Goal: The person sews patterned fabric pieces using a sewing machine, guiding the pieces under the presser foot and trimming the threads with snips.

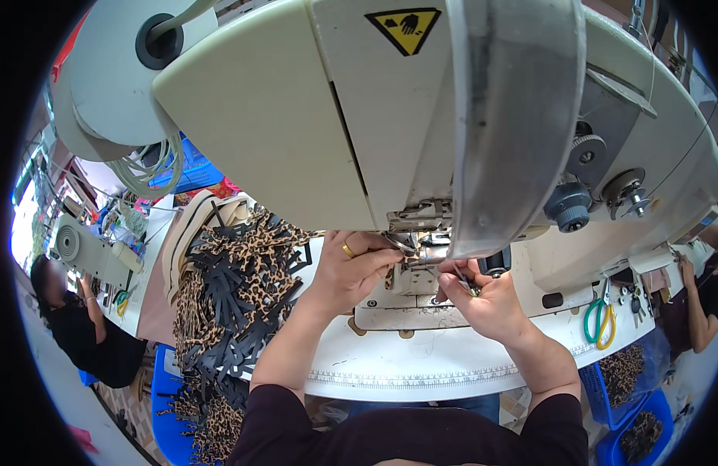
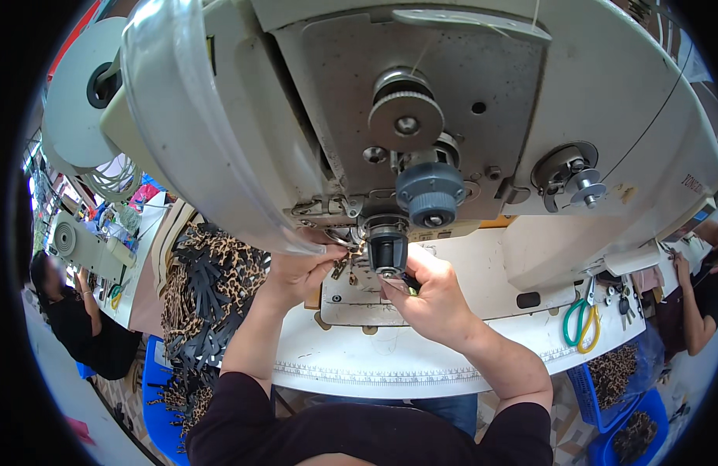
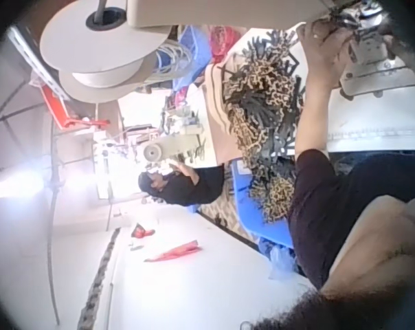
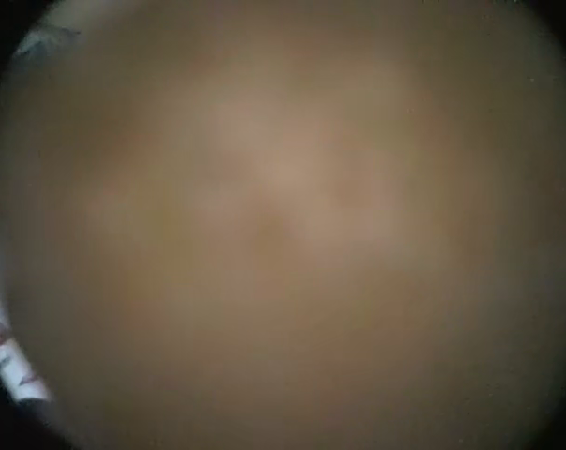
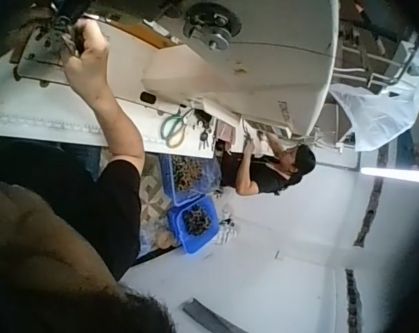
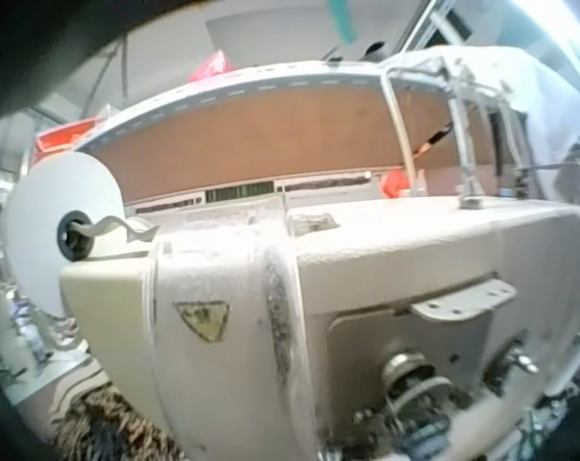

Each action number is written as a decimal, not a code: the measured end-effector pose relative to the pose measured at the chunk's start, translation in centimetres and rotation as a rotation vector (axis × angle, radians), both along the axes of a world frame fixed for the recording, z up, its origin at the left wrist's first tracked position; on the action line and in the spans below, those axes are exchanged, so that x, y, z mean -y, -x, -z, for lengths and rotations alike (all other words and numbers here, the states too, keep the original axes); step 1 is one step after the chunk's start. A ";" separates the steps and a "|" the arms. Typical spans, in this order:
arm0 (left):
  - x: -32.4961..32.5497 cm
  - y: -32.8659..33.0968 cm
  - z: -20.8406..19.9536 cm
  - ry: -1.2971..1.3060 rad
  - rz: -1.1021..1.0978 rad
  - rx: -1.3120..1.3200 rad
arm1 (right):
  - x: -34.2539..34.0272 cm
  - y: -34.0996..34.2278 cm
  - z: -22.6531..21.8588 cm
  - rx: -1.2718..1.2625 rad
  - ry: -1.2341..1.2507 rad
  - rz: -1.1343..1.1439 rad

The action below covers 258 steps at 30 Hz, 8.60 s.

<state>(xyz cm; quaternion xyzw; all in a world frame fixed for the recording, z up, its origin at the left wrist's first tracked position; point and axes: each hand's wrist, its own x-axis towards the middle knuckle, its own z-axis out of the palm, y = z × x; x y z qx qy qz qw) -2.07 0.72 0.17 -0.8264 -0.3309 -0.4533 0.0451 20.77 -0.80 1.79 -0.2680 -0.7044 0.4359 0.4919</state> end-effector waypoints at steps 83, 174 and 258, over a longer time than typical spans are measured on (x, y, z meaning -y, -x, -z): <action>1.1 -2.6 0.4 -0.256 -0.016 -0.066 | 0.4 2.1 2.2 -0.016 0.057 -0.274; 7.3 -4.7 -1.1 0.884 0.082 0.777 | 2.0 -0.9 -0.6 0.080 -0.136 -0.065; -4.4 -1.1 -2.2 0.283 -0.072 0.240 | 2.0 -1.0 -0.5 0.283 -0.342 0.146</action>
